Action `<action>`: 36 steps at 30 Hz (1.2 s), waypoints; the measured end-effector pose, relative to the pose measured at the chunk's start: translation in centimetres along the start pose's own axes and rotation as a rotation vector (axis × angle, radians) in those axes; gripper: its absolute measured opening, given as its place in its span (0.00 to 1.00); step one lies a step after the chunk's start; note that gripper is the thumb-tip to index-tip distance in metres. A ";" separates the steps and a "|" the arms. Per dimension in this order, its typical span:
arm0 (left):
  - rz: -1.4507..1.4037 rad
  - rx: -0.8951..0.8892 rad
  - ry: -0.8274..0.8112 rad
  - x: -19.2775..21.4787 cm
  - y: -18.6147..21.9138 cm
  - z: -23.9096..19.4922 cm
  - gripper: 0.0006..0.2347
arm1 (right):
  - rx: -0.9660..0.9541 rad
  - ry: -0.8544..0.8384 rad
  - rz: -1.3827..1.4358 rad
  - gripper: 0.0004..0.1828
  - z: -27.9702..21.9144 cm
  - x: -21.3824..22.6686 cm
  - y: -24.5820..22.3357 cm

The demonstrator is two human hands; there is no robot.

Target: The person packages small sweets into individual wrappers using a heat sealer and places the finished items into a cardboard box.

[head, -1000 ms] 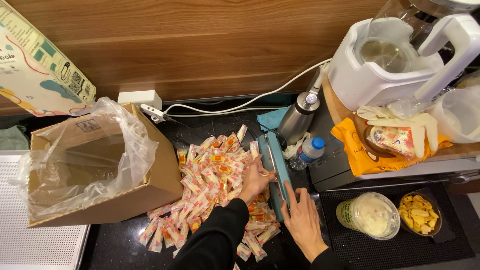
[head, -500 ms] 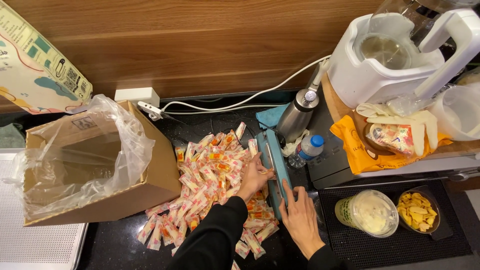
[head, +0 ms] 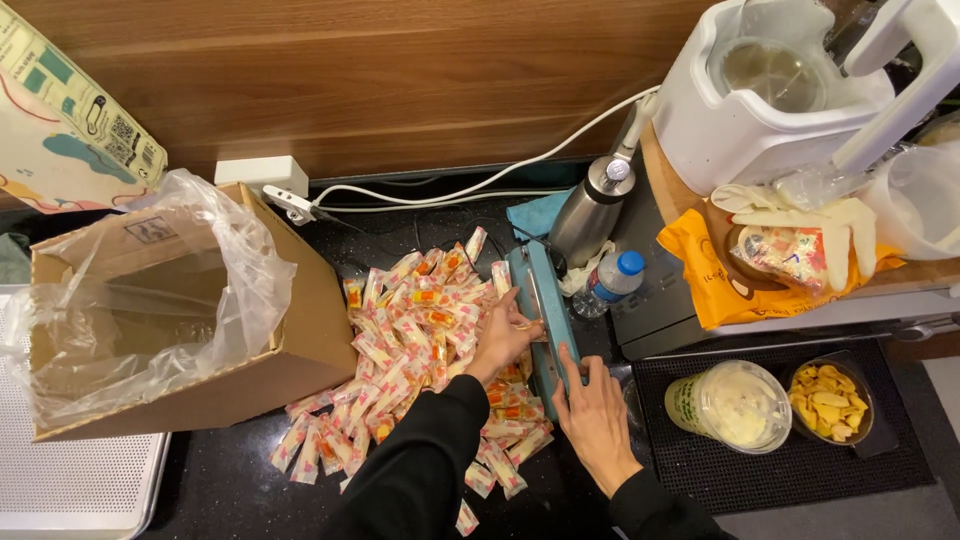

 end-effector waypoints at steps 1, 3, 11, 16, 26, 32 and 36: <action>0.000 0.002 -0.002 0.1 0.3 -0.3 0.43 | -0.002 -0.002 0.000 0.35 0.1 0.2 0.0; 0.032 0.052 0.001 0.6 0.6 -0.9 0.43 | 0.000 0.021 0.009 0.34 0.2 0.7 -0.2; -0.189 0.073 -0.074 1.9 -1.0 -1.8 0.37 | -0.005 0.039 0.024 0.34 0.0 0.1 0.0; -0.255 0.036 -0.069 1.6 -2.1 -1.2 0.34 | -0.006 0.066 0.034 0.33 0.2 0.9 -0.2; -0.260 0.062 -0.032 1.6 -2.6 -1.0 0.33 | 0.012 0.067 0.030 0.34 0.1 0.4 -0.1; -0.270 0.063 -0.028 1.5 -2.8 -0.8 0.33 | 0.017 0.089 0.042 0.34 0.1 0.7 -0.2; -0.285 0.068 -0.024 1.3 -3.1 -0.7 0.32 | 0.019 0.089 0.029 0.34 0.0 0.5 -0.2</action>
Point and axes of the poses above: each hand's wrist, its own z-axis towards the middle knuckle, its own x-axis out of the back of the hand, y = z × x, the point moved 9 cm from there along z, towards the middle knuckle, and after that the axes turned 5 degrees about y, right-handed, at the moved point
